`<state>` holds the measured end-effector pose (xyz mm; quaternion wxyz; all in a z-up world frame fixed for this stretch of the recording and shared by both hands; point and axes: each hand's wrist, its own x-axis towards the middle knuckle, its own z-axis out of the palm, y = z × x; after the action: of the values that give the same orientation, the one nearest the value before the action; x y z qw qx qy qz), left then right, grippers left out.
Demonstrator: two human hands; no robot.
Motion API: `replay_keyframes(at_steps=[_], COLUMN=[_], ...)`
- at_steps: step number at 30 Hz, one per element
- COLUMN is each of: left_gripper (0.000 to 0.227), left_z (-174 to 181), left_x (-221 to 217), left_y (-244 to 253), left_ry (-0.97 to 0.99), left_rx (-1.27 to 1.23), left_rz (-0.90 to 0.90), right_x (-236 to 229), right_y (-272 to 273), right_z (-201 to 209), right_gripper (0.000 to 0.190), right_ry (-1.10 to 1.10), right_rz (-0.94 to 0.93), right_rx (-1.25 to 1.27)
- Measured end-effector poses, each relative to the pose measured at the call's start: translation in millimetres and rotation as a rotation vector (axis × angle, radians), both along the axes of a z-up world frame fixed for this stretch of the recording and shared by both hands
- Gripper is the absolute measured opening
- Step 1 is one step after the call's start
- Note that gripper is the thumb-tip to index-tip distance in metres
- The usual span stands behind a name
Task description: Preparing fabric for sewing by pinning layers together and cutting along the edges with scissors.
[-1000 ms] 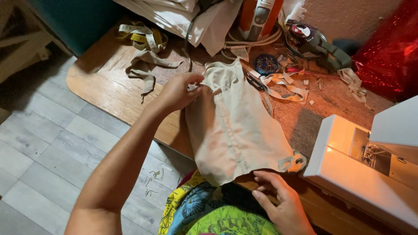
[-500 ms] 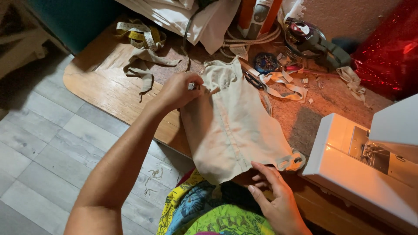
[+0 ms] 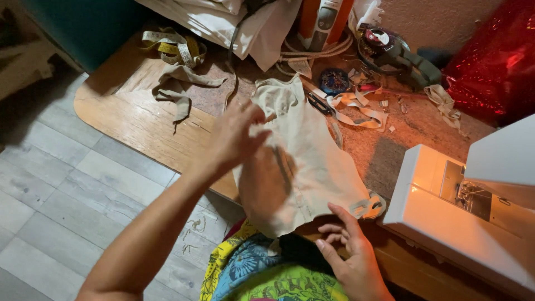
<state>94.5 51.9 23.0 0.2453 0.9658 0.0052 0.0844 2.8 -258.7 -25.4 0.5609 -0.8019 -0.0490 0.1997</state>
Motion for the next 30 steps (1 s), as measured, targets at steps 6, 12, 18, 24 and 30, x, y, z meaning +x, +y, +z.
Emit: replay_keyframes(at_steps=[6, 12, 18, 24, 30], left_gripper=[0.052, 0.025, 0.019, 0.017, 0.016], left_z=[-43, -62, -66, -76, -81], left_x=[-85, -106, -109, -113, -122], left_y=[-79, -111, -105, -100, -99], left_ry=[-0.228, -0.516, -0.719, -0.75, -0.733], left_rx=[-0.007, 0.067, 0.105, 0.104, 0.06], left_rz=[-0.394, -0.233, -0.254, -0.333, -0.288], right_x=[3, 4, 6, 9, 9], right_y=[3, -12, -13, -23, -31], right_z=[11, -15, -5, -10, -19], right_gripper=[0.078, 0.059, 0.047, 0.03, 0.018], right_ry=[0.112, 0.119, 0.181, 0.161, 0.34], right_rz=[-0.161, -0.174, -0.274, -0.236, -0.08], right_rx=[0.148, 0.212, 0.122, 0.019, 0.329])
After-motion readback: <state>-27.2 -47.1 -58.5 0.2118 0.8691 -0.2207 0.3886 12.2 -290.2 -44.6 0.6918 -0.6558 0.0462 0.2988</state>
